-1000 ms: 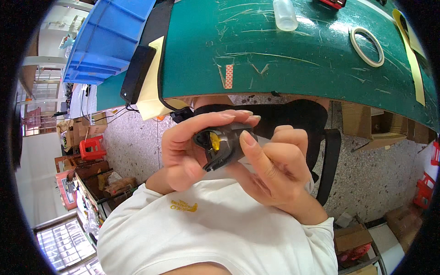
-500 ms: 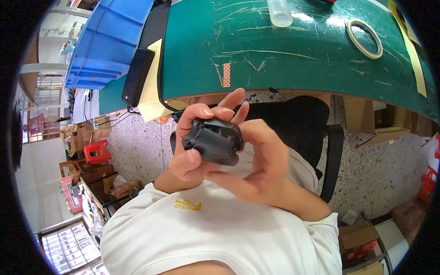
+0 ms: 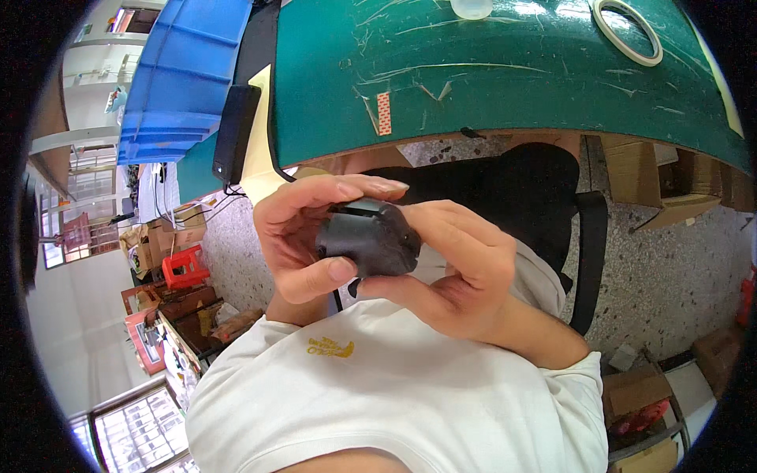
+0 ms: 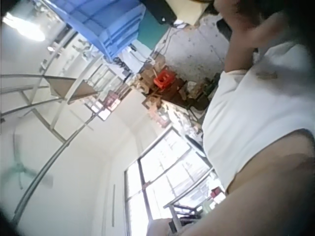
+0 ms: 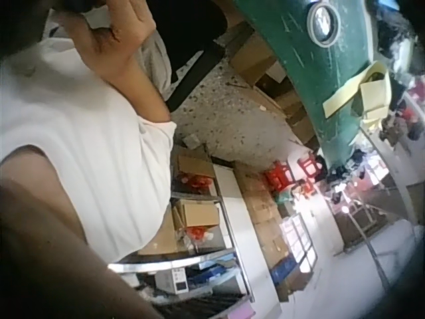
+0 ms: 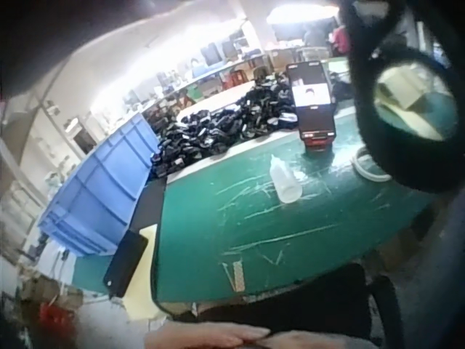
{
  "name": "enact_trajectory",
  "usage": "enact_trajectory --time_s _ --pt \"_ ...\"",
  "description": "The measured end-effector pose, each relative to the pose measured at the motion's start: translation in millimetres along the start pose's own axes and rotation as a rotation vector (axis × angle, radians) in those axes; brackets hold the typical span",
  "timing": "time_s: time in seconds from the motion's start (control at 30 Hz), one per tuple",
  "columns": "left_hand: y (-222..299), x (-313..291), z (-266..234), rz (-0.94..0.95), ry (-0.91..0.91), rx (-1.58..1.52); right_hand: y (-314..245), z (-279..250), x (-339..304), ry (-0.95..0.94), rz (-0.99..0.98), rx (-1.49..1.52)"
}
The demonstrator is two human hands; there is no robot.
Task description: Assembling plastic device components by applying liquid adhesive and tape.
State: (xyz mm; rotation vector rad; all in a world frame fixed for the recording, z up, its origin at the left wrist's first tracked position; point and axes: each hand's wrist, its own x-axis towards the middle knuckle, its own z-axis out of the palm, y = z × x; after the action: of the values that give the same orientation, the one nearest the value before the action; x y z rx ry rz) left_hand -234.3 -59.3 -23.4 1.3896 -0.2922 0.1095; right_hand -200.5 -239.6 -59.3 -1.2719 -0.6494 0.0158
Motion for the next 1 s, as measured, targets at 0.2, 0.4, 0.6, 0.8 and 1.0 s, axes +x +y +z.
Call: enact_trajectory --time_s 0.2,0.4,0.6,0.8,1.0 --pt "21.6 16.2 -5.3 -0.032 -0.152 0.224 3.2 -6.9 6.7 -0.012 -0.126 -0.103" --pt "3.7 16.8 -10.7 0.110 -0.206 0.412 -1.8 -14.6 8.9 -0.062 -0.083 -0.144" --pt "-18.1 21.0 -10.5 0.207 -0.087 0.198 -5.7 -16.0 17.4 -0.084 -0.040 -0.234" --pt "-7.4 35.9 -30.2 0.193 -0.287 0.226 -1.3 -20.6 22.4 -0.096 -0.125 -0.351" --pt "15.4 41.4 -27.2 0.169 -0.446 0.654 -7.0 -19.0 26.5 -0.094 -0.179 -0.393"
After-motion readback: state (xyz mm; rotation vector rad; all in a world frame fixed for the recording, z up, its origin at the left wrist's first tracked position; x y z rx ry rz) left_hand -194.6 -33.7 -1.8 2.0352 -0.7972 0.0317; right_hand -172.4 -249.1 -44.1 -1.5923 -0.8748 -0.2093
